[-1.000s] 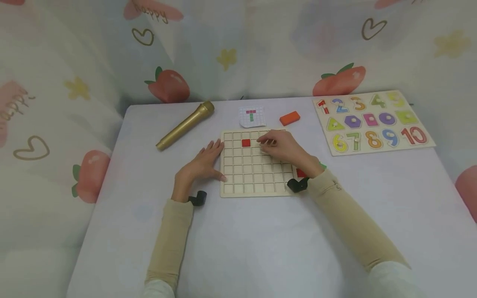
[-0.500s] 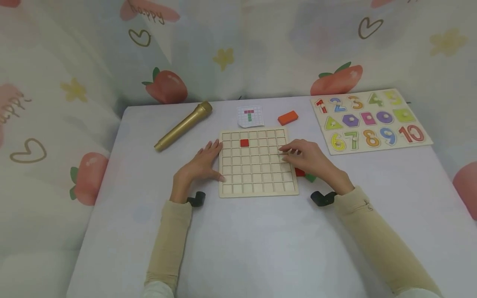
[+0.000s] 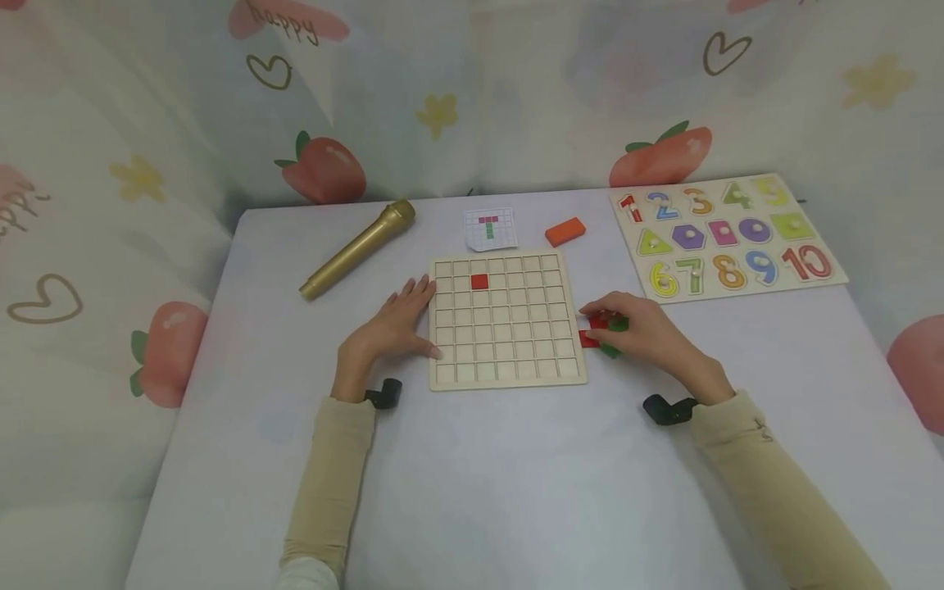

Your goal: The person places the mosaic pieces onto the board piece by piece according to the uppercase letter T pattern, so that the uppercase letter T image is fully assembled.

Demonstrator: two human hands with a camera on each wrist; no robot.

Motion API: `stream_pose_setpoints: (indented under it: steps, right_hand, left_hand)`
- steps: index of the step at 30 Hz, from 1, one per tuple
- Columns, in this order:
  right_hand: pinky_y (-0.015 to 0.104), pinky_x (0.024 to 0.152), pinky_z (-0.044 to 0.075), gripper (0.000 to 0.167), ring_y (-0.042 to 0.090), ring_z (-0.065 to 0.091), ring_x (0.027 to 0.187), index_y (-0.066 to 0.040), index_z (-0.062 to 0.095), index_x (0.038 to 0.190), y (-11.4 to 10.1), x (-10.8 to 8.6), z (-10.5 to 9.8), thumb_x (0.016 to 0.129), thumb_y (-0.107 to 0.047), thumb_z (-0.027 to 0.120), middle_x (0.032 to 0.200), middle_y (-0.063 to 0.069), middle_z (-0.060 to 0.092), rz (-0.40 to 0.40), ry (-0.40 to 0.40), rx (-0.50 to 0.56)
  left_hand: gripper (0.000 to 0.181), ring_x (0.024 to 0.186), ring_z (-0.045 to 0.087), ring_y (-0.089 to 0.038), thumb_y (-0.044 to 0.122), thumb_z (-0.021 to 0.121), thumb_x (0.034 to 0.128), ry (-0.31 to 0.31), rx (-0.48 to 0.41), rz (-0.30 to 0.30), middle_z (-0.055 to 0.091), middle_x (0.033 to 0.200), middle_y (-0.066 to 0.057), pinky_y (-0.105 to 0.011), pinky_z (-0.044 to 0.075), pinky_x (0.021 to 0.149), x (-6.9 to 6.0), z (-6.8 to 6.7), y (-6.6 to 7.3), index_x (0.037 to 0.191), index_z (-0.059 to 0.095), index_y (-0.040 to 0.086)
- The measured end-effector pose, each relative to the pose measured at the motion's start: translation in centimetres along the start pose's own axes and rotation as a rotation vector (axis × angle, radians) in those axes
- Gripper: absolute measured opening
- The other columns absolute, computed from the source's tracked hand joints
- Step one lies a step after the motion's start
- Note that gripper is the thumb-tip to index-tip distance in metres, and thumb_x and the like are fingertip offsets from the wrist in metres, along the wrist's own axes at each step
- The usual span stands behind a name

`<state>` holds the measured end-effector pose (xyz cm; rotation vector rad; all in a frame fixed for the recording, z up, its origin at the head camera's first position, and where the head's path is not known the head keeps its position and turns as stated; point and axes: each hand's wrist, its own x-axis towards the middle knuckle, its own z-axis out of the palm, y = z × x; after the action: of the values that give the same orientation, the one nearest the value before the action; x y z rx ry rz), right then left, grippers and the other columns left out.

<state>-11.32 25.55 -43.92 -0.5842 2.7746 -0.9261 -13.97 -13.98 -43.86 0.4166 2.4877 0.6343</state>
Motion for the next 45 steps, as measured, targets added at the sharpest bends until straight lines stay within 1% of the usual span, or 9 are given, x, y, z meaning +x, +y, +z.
stream_pose_setpoints:
  steps: [3, 7, 10, 14, 21, 28, 32, 38, 45]
  right_hand:
    - [0.048, 0.089, 0.056, 0.035, 0.028, 0.062, 0.1, -0.004, 0.071, 0.125, 0.3, -0.1, -0.3, 0.09, -0.006, 0.077, 0.118, 0.013, 0.071, -0.006, 0.009, -0.011]
    - [0.048, 0.088, 0.057, 0.039, 0.03, 0.06, 0.101, -0.002, 0.069, 0.128, 0.4, 0.0, -0.7, 0.089, -0.002, 0.075, 0.121, 0.017, 0.067, 0.032, -0.022, -0.035]
    - [0.051, 0.092, 0.058, 0.038, 0.033, 0.061, 0.104, 0.002, 0.068, 0.127, 0.6, 0.2, -1.0, 0.089, -0.002, 0.076, 0.12, 0.019, 0.065, 0.058, -0.039, -0.065]
    - [0.052, 0.092, 0.058, 0.034, 0.034, 0.061, 0.102, 0.004, 0.07, 0.12, 0.8, 0.6, -1.2, 0.089, -0.005, 0.078, 0.113, 0.02, 0.065, 0.073, -0.034, -0.098]
    - [0.05, 0.088, 0.058, 0.029, 0.031, 0.061, 0.096, 0.005, 0.071, 0.115, 0.8, 1.0, -1.3, 0.089, -0.005, 0.078, 0.105, 0.018, 0.066, 0.049, -0.022, -0.113]
    - [0.046, 0.084, 0.056, 0.028, 0.03, 0.06, 0.094, 0.005, 0.071, 0.114, 1.2, 1.4, -1.0, 0.09, -0.009, 0.078, 0.104, 0.017, 0.066, 0.012, 0.001, -0.123]
    - [0.045, 0.083, 0.056, 0.03, 0.029, 0.06, 0.093, 0.004, 0.071, 0.115, 1.1, 1.8, -0.9, 0.091, -0.012, 0.079, 0.104, 0.016, 0.068, 0.003, 0.015, -0.118]
    - [0.044, 0.084, 0.056, 0.03, 0.029, 0.06, 0.095, 0.002, 0.072, 0.116, 0.2, 2.7, -0.5, 0.092, -0.013, 0.078, 0.103, 0.015, 0.07, -0.004, 0.022, -0.09]
    - [0.041, 0.083, 0.054, 0.029, 0.026, 0.06, 0.094, 0.001, 0.072, 0.116, -1.1, 3.9, -0.1, 0.092, -0.014, 0.077, 0.102, 0.012, 0.07, -0.036, 0.033, -0.029]
  left_hand:
    - [0.119, 0.161, -0.009, -0.028, 0.033, 0.087, 0.0825, 0.003, -0.002, 0.006, -0.004, 0.174, -0.009, -0.047, -0.002, 0.132, 0.0, -0.2, 0.0, 0.166, 0.006, 0.008]
    - [0.12, 0.161, -0.009, -0.027, 0.035, 0.087, 0.0821, 0.001, 0.005, 0.008, -0.004, 0.174, -0.008, -0.047, -0.002, 0.132, 0.0, -0.3, 0.0, 0.166, 0.006, 0.008]
    - [0.119, 0.161, -0.009, -0.027, 0.034, 0.087, 0.0822, 0.001, 0.001, 0.006, -0.004, 0.174, -0.008, -0.046, -0.002, 0.132, 0.0, -0.4, 0.2, 0.166, 0.006, 0.008]
    - [0.119, 0.161, -0.009, -0.026, 0.034, 0.086, 0.0829, 0.004, 0.0, 0.006, -0.004, 0.174, -0.007, -0.046, -0.002, 0.132, 0.1, -0.5, 0.2, 0.166, 0.006, 0.009]
    - [0.119, 0.161, -0.009, -0.026, 0.035, 0.087, 0.0823, 0.006, 0.002, 0.013, -0.003, 0.174, -0.007, -0.045, -0.002, 0.132, 0.1, -0.6, 0.2, 0.166, 0.006, 0.009]
    - [0.119, 0.161, -0.009, -0.027, 0.034, 0.087, 0.0822, 0.004, 0.0, 0.01, -0.003, 0.174, -0.008, -0.046, -0.002, 0.132, 0.1, -0.5, 0.1, 0.166, 0.006, 0.008]
    - [0.119, 0.161, -0.009, -0.026, 0.034, 0.087, 0.0823, 0.006, -0.002, 0.008, -0.003, 0.174, -0.008, -0.045, -0.002, 0.132, 0.0, -0.5, 0.1, 0.166, 0.006, 0.009]
    - [0.119, 0.161, -0.009, -0.028, 0.032, 0.087, 0.0821, 0.002, -0.014, -0.003, -0.003, 0.174, -0.009, -0.046, -0.002, 0.132, -0.3, -0.5, 0.1, 0.166, 0.007, 0.007]
    - [0.119, 0.161, -0.008, -0.028, 0.033, 0.088, 0.0813, 0.006, -0.02, 0.006, -0.003, 0.174, -0.009, -0.047, -0.002, 0.132, -0.1, -0.2, 0.0, 0.166, 0.008, 0.008]
